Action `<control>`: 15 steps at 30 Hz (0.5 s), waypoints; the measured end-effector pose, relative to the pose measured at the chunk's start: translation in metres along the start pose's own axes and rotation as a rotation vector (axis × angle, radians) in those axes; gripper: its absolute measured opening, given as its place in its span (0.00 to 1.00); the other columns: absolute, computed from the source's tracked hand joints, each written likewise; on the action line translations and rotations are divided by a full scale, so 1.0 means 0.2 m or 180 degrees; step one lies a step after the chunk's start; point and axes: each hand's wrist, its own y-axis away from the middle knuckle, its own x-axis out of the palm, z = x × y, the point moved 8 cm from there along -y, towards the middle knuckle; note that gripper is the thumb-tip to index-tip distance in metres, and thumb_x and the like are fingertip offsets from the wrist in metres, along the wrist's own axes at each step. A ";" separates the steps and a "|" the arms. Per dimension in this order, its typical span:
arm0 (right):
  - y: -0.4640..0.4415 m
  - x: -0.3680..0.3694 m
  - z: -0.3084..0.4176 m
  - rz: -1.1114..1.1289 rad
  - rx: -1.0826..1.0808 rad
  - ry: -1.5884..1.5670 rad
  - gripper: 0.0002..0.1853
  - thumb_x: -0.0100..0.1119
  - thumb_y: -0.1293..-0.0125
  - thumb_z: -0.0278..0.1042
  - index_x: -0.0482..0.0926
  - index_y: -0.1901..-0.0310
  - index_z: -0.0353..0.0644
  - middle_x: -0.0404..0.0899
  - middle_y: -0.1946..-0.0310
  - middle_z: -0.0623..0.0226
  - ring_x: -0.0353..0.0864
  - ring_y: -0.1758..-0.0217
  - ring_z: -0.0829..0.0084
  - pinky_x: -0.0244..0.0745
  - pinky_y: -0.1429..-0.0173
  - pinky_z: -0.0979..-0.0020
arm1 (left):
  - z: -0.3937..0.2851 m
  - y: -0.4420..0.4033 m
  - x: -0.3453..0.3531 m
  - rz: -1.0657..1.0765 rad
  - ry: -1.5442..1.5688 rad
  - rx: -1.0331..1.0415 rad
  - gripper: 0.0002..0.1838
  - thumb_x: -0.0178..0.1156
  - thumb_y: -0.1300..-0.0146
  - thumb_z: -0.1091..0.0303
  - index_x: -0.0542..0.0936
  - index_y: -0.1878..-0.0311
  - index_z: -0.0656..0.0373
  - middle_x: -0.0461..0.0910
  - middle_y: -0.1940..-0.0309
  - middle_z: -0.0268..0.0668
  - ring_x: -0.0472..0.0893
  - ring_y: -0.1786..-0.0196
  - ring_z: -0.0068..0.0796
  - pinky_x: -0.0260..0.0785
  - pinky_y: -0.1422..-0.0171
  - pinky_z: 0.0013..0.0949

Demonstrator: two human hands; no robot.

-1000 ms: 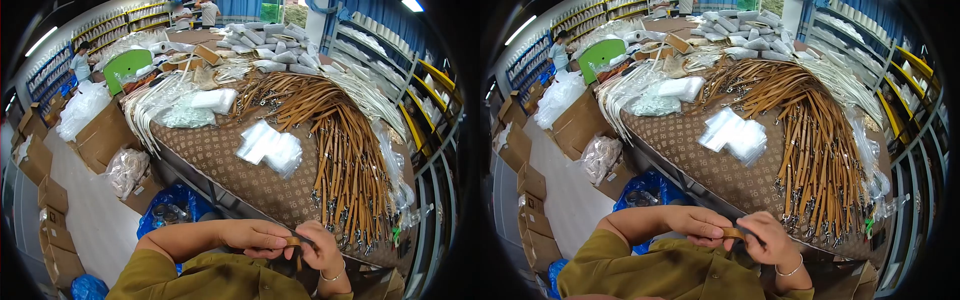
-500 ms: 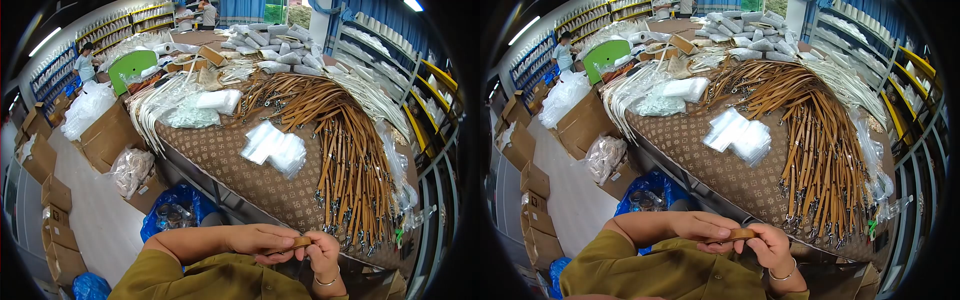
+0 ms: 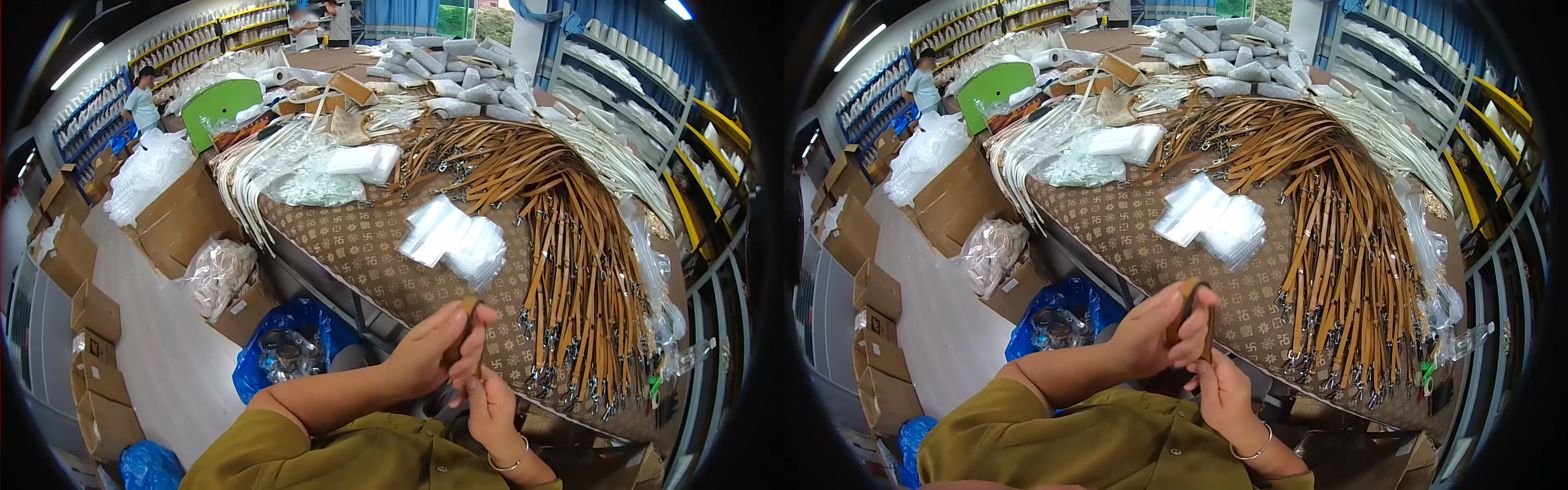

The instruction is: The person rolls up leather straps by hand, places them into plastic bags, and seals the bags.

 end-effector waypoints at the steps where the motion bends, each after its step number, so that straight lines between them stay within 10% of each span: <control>1: 0.01 0.01 -0.03 0.0083 0.0092 0.0143 0.08 0.47 0.33 0.24 0.73 0.58 0.29 0.77 0.73 0.63 0.76 0.77 0.78 0.72 0.71 0.78 | -0.03 -0.02 -0.03 -0.0194 -0.0187 0.0245 0.14 0.43 0.30 0.62 0.67 0.50 0.62 0.67 0.73 0.35 0.68 0.76 0.26 0.62 0.69 0.28; 3: 0.01 0.02 -0.07 0.0255 0.0283 0.0424 0.05 0.52 0.36 0.24 0.74 0.62 0.32 0.77 0.76 0.63 0.77 0.78 0.75 0.72 0.73 0.75 | -0.05 -0.04 -0.08 -0.0399 -0.0375 0.0497 0.13 0.43 0.30 0.63 0.67 0.50 0.62 0.67 0.73 0.37 0.70 0.74 0.29 0.63 0.68 0.31; 6: 0.04 0.02 0.03 0.0648 0.0011 0.1509 0.03 0.56 0.39 0.24 0.74 0.66 0.34 0.77 0.78 0.61 0.77 0.79 0.69 0.72 0.74 0.72 | -0.11 -0.04 -0.06 -0.0535 -0.4711 0.1663 0.13 0.41 0.30 0.62 0.67 0.54 0.63 0.68 0.72 0.42 0.73 0.68 0.41 0.65 0.62 0.40; 10: 0.02 -0.08 0.22 0.0666 -0.0264 0.2257 0.05 0.60 0.43 0.25 0.75 0.67 0.36 0.76 0.80 0.59 0.77 0.79 0.62 0.71 0.75 0.68 | 0.12 -0.07 -0.21 0.0486 -0.5088 -0.0396 0.14 0.40 0.29 0.60 0.67 0.57 0.63 0.70 0.69 0.46 0.74 0.65 0.48 0.64 0.59 0.42; 15: -0.05 -0.25 0.24 0.0143 -0.0359 0.1801 0.08 0.63 0.46 0.28 0.77 0.66 0.37 0.76 0.80 0.60 0.77 0.78 0.61 0.71 0.72 0.64 | 0.18 0.03 -0.12 0.1587 -0.4407 -0.0612 0.18 0.41 0.29 0.56 0.69 0.58 0.64 0.72 0.72 0.47 0.73 0.68 0.51 0.65 0.62 0.42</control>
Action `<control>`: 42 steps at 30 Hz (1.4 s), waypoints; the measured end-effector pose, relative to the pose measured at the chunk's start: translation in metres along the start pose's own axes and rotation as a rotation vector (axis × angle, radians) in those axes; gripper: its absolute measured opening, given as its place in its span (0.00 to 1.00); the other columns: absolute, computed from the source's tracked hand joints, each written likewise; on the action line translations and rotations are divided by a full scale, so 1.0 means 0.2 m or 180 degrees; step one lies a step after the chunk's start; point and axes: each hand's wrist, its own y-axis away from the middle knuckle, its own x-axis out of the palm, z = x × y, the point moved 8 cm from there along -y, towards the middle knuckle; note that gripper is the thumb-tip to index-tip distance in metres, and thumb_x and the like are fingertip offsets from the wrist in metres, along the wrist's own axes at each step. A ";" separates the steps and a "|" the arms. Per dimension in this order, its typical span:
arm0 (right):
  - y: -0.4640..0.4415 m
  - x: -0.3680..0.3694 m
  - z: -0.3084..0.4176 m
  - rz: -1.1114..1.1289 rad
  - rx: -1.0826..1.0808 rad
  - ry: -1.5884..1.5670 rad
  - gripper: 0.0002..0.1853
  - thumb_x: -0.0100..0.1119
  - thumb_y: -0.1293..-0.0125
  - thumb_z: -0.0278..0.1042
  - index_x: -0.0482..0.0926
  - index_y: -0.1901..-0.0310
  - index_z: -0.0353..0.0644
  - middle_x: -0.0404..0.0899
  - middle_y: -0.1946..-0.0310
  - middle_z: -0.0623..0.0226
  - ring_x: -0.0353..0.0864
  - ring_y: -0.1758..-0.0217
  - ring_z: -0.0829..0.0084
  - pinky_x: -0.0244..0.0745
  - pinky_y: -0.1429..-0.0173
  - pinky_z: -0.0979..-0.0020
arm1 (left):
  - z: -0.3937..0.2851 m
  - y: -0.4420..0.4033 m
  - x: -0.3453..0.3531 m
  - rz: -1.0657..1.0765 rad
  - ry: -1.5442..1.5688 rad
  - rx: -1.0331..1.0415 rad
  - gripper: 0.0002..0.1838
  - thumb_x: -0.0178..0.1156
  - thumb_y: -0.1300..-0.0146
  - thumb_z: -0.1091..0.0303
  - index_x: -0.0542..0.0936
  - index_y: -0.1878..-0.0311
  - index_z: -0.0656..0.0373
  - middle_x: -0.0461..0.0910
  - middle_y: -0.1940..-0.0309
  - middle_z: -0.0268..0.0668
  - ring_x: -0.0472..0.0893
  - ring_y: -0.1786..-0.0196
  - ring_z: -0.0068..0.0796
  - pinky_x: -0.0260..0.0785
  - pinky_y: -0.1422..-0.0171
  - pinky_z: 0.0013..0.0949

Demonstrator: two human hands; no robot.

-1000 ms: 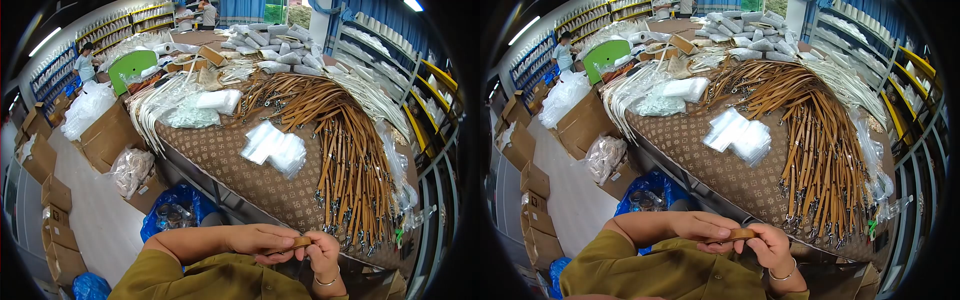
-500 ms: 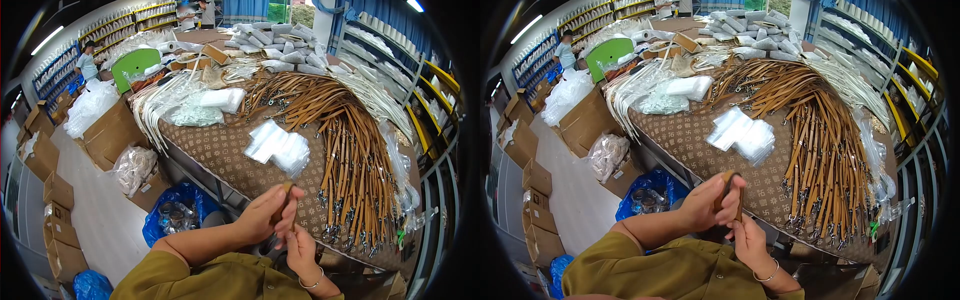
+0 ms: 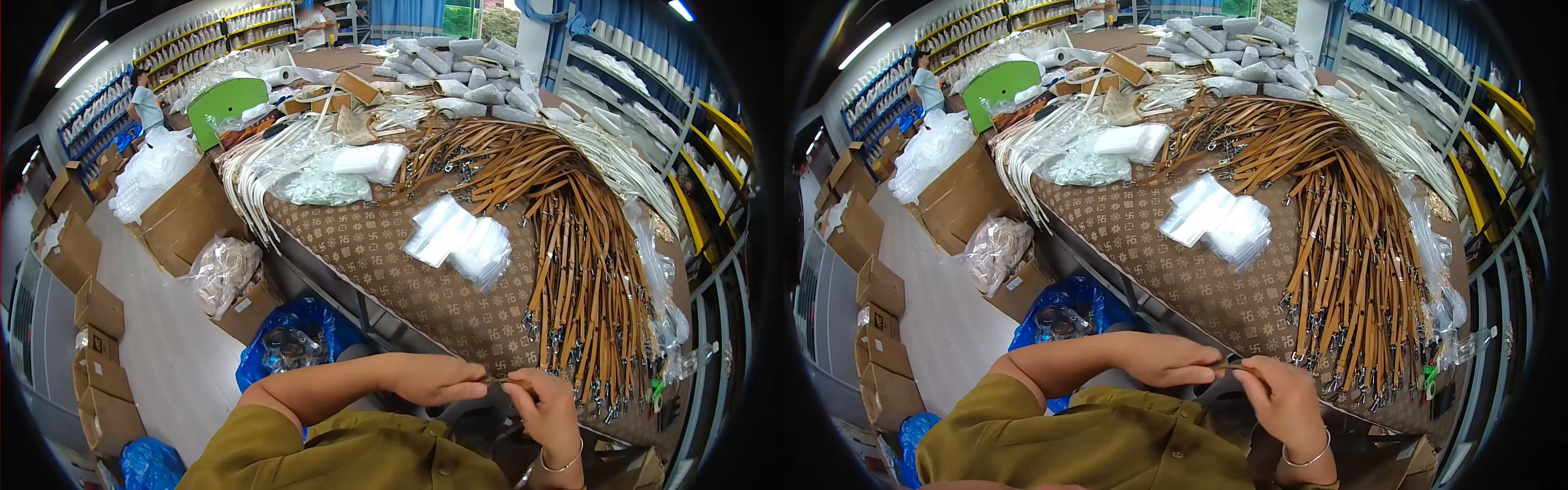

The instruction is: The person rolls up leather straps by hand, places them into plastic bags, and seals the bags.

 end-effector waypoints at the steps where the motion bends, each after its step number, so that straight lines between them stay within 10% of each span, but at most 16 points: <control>1: -0.01 -0.01 -0.02 0.0008 -0.0004 -0.0008 0.08 0.63 0.46 0.28 0.77 0.66 0.37 0.76 0.80 0.60 0.77 0.78 0.61 0.71 0.72 0.64 | -0.03 0.01 0.01 0.0109 0.0339 -0.0060 0.18 0.41 0.29 0.55 0.69 0.59 0.64 0.72 0.73 0.44 0.72 0.69 0.46 0.64 0.63 0.40; 11: -0.02 0.10 0.10 0.0098 -0.1065 0.0077 0.14 0.53 0.46 0.17 0.75 0.55 0.34 0.77 0.68 0.54 0.78 0.70 0.56 0.74 0.62 0.66 | -0.06 0.03 0.06 0.0229 0.2271 -0.0430 0.19 0.43 0.29 0.53 0.72 0.59 0.61 0.63 0.81 0.26 0.61 0.79 0.16 0.54 0.76 0.23; 24: 0.03 0.25 -0.11 -0.0208 0.0041 -0.1110 0.08 0.48 0.34 0.27 0.74 0.59 0.32 0.76 0.75 0.58 0.77 0.75 0.68 0.71 0.69 0.68 | -0.18 0.02 -0.04 -0.0594 0.4179 0.0448 0.18 0.42 0.29 0.62 0.64 0.43 0.64 0.68 0.70 0.35 0.64 0.76 0.19 0.60 0.72 0.23; 28: 0.13 0.43 -0.19 0.0294 0.0285 -0.0929 0.07 0.51 0.34 0.30 0.74 0.63 0.34 0.76 0.78 0.63 0.74 0.77 0.73 0.69 0.70 0.74 | -0.13 0.04 -0.22 -0.1886 0.3264 0.0808 0.20 0.42 0.29 0.63 0.61 0.41 0.66 0.68 0.68 0.34 0.66 0.75 0.20 0.63 0.68 0.26; 31: 0.14 0.40 -0.15 0.0564 0.0352 -0.0343 0.06 0.56 0.38 0.28 0.73 0.64 0.34 0.76 0.77 0.59 0.75 0.77 0.62 0.70 0.71 0.68 | -0.12 0.07 -0.30 -0.2849 -0.0140 0.0315 0.18 0.45 0.31 0.64 0.62 0.45 0.68 0.70 0.69 0.38 0.72 0.73 0.30 0.65 0.68 0.33; 35: 0.12 0.25 -0.05 0.0263 0.0000 0.0425 0.08 0.60 0.44 0.26 0.73 0.64 0.35 0.76 0.77 0.56 0.76 0.75 0.55 0.71 0.71 0.64 | -0.04 -0.05 -0.13 -0.1865 -0.1895 0.0350 0.14 0.48 0.33 0.66 0.64 0.54 0.68 0.71 0.71 0.45 0.74 0.71 0.45 0.66 0.66 0.41; 42: 0.08 0.11 0.00 -0.0141 -0.0292 0.0521 0.10 0.64 0.49 0.24 0.75 0.65 0.34 0.75 0.79 0.58 0.75 0.79 0.62 0.70 0.73 0.68 | 0.02 -0.06 -0.09 -0.1048 -0.1235 -0.0282 0.12 0.48 0.34 0.64 0.63 0.63 0.65 0.71 0.72 0.50 0.73 0.68 0.55 0.65 0.67 0.45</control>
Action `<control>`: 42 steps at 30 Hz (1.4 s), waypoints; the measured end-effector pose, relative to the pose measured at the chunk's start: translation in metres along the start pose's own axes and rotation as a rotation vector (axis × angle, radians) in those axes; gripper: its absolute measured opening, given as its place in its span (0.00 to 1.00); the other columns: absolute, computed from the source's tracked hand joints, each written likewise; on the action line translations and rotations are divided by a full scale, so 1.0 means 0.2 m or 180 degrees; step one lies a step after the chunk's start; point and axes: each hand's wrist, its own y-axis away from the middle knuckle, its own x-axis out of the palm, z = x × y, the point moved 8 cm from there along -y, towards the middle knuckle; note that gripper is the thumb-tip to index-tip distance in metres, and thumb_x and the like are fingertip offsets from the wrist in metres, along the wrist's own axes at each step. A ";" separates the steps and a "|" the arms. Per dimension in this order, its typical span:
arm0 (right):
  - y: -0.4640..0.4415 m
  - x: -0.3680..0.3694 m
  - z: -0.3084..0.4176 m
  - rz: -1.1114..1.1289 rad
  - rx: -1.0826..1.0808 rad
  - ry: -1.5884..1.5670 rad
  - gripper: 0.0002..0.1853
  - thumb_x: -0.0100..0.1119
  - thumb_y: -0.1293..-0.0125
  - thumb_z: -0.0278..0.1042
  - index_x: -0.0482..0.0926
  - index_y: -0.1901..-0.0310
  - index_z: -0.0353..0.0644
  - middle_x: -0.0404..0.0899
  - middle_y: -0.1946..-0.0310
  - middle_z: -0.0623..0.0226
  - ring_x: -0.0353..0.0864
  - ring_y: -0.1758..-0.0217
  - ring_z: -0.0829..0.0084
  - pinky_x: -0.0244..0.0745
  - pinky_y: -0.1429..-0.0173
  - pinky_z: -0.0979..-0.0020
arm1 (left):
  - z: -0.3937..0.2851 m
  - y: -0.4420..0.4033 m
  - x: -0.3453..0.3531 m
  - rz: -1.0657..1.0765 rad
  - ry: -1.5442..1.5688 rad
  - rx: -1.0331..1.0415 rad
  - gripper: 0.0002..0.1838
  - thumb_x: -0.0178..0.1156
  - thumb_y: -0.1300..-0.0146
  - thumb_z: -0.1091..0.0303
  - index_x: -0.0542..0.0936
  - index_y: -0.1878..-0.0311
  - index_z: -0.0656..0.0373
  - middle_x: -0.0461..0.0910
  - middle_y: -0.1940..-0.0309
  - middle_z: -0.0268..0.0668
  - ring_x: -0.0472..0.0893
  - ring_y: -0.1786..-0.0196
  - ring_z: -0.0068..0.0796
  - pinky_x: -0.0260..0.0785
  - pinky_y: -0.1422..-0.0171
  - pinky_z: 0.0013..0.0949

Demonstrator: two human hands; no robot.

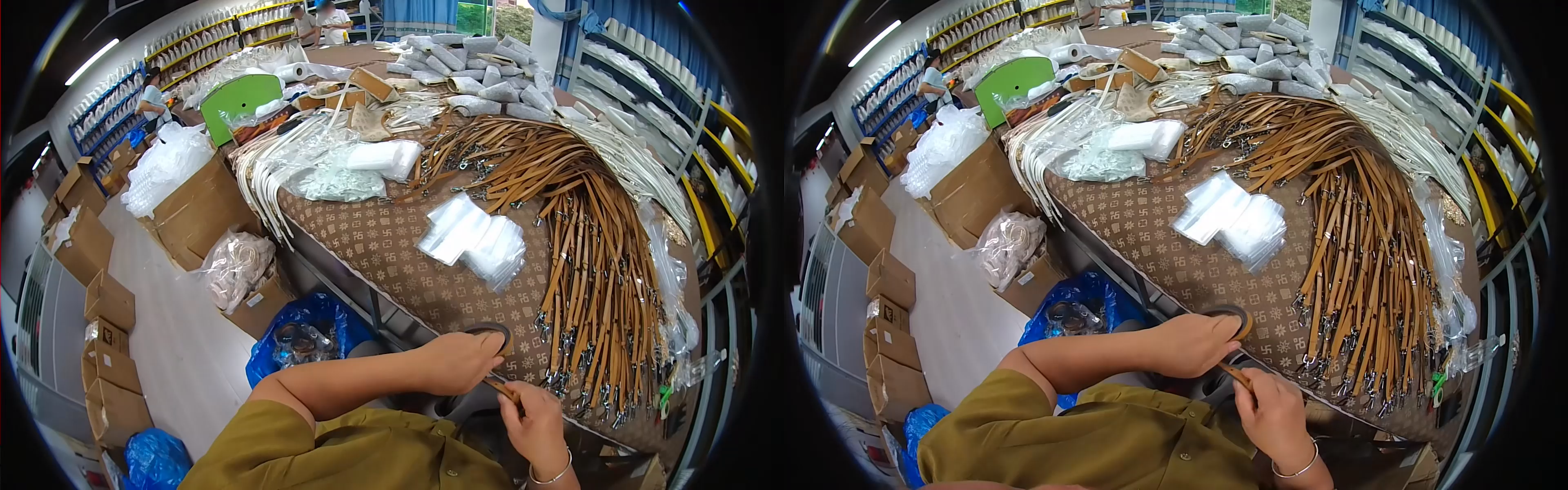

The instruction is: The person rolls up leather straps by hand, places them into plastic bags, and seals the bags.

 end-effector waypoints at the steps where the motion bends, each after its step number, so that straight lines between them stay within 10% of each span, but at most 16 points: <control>1: 0.00 0.01 0.01 0.0102 -0.0013 -0.0092 0.10 0.64 0.49 0.24 0.75 0.65 0.34 0.76 0.79 0.58 0.76 0.79 0.62 0.70 0.72 0.69 | 0.00 0.00 -0.01 -0.0089 -0.0040 -0.0011 0.12 0.48 0.33 0.63 0.63 0.63 0.64 0.71 0.72 0.50 0.73 0.69 0.55 0.65 0.67 0.45; 18: 0.01 0.12 -0.14 0.1624 0.0968 -0.0639 0.13 0.66 0.45 0.36 0.76 0.63 0.39 0.79 0.76 0.56 0.80 0.76 0.62 0.73 0.72 0.69 | -0.09 0.12 0.09 0.1994 0.0906 0.0129 0.17 0.41 0.30 0.56 0.67 0.64 0.63 0.71 0.73 0.54 0.69 0.67 0.58 0.63 0.61 0.47; 25: 0.04 0.07 -0.08 0.1954 0.0082 -0.1090 0.15 0.66 0.45 0.37 0.75 0.60 0.38 0.79 0.77 0.60 0.80 0.77 0.66 0.73 0.71 0.72 | -0.14 0.21 0.09 0.2695 0.2773 -0.0128 0.20 0.42 0.30 0.55 0.73 0.61 0.64 0.69 0.81 0.36 0.69 0.78 0.28 0.60 0.73 0.29; 31: -0.01 0.04 -0.09 0.0894 -0.0568 -0.1186 0.16 0.67 0.46 0.30 0.74 0.57 0.36 0.80 0.72 0.62 0.80 0.71 0.74 0.73 0.65 0.76 | -0.17 0.21 0.04 0.2231 0.4395 -0.0775 0.21 0.42 0.30 0.54 0.73 0.57 0.65 0.65 0.81 0.28 0.64 0.81 0.13 0.54 0.79 0.21; 34: 0.04 0.09 -0.19 -0.0577 0.0586 -0.2687 0.15 0.63 0.43 0.24 0.74 0.53 0.35 0.79 0.66 0.63 0.78 0.66 0.78 0.72 0.61 0.78 | -0.18 0.18 0.01 0.1622 0.5138 -0.0703 0.21 0.42 0.30 0.53 0.72 0.55 0.65 0.65 0.81 0.28 0.62 0.84 0.13 0.53 0.80 0.19; 42: 0.11 0.34 -0.33 -0.0071 0.0953 -0.2508 0.12 0.49 0.32 0.26 0.72 0.49 0.31 0.77 0.65 0.67 0.76 0.67 0.80 0.71 0.62 0.81 | -0.15 0.11 -0.12 0.0454 0.5864 -0.0184 0.23 0.38 0.29 0.51 0.69 0.51 0.63 0.65 0.78 0.30 0.60 0.85 0.18 0.56 0.79 0.22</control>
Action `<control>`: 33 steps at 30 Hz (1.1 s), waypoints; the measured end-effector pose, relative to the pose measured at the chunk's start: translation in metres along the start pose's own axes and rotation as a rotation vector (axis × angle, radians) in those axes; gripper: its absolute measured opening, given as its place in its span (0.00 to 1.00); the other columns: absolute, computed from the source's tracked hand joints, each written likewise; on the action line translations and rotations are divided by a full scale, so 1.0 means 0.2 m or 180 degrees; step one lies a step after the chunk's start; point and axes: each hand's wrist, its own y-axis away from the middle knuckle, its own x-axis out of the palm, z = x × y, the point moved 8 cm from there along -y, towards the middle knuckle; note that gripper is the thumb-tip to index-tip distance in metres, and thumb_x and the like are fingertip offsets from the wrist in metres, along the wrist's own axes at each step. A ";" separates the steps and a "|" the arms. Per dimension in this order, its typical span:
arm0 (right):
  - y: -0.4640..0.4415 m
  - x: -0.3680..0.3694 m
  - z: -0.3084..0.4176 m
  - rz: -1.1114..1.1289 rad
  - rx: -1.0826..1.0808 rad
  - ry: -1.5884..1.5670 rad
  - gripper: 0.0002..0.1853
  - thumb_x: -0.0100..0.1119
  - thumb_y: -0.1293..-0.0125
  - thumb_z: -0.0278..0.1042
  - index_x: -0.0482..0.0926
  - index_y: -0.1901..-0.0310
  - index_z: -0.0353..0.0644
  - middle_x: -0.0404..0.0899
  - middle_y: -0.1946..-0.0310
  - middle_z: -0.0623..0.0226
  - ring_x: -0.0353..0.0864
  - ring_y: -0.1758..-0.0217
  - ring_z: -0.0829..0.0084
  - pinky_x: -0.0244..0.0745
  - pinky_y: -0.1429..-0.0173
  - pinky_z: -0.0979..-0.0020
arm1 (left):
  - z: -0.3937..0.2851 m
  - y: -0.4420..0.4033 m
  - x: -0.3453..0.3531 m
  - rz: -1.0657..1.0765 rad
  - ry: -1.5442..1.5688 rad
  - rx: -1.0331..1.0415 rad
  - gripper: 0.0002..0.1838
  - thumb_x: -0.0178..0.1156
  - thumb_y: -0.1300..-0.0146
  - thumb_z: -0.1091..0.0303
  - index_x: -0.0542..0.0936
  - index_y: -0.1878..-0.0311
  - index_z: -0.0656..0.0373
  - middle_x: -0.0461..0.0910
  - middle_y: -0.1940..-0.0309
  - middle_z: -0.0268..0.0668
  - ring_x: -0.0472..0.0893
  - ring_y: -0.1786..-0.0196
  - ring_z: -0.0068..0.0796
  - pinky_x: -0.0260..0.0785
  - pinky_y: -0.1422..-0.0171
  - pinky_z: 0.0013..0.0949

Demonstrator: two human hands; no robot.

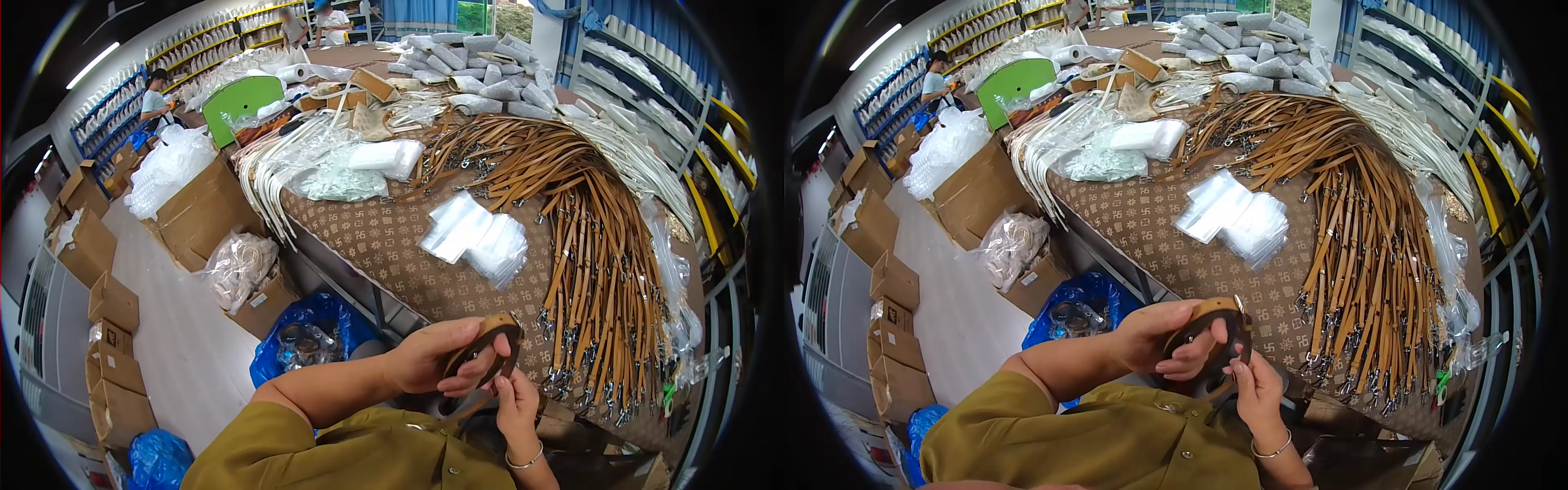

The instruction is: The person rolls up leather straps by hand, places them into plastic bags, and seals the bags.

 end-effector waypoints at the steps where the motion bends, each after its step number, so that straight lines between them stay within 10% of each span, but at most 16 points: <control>1: 0.00 0.00 0.01 -0.0003 -0.0002 0.0001 0.12 0.49 0.32 0.26 0.72 0.49 0.31 0.77 0.65 0.67 0.76 0.67 0.80 0.71 0.62 0.81 | -0.01 -0.01 -0.01 -0.0071 -0.0059 0.0164 0.23 0.37 0.28 0.52 0.68 0.50 0.63 0.65 0.77 0.30 0.61 0.85 0.18 0.57 0.78 0.23; 17: 0.02 0.01 -0.20 -0.0459 0.0874 -0.0830 0.11 0.55 0.36 0.25 0.74 0.52 0.35 0.77 0.71 0.72 0.74 0.71 0.83 0.69 0.66 0.81 | -0.23 -0.05 -0.09 -0.0799 -0.0488 0.1311 0.25 0.31 0.28 0.50 0.66 0.45 0.61 0.65 0.75 0.28 0.62 0.83 0.20 0.59 0.74 0.27; 33: 0.05 -0.01 -0.05 -0.0410 0.0035 0.0817 0.08 0.59 0.40 0.25 0.78 0.59 0.33 0.72 0.80 0.69 0.67 0.77 0.83 0.63 0.73 0.79 | -0.30 -0.05 -0.26 -0.0999 -0.0051 0.1707 0.21 0.36 0.29 0.58 0.64 0.43 0.65 0.66 0.70 0.31 0.66 0.77 0.22 0.60 0.70 0.27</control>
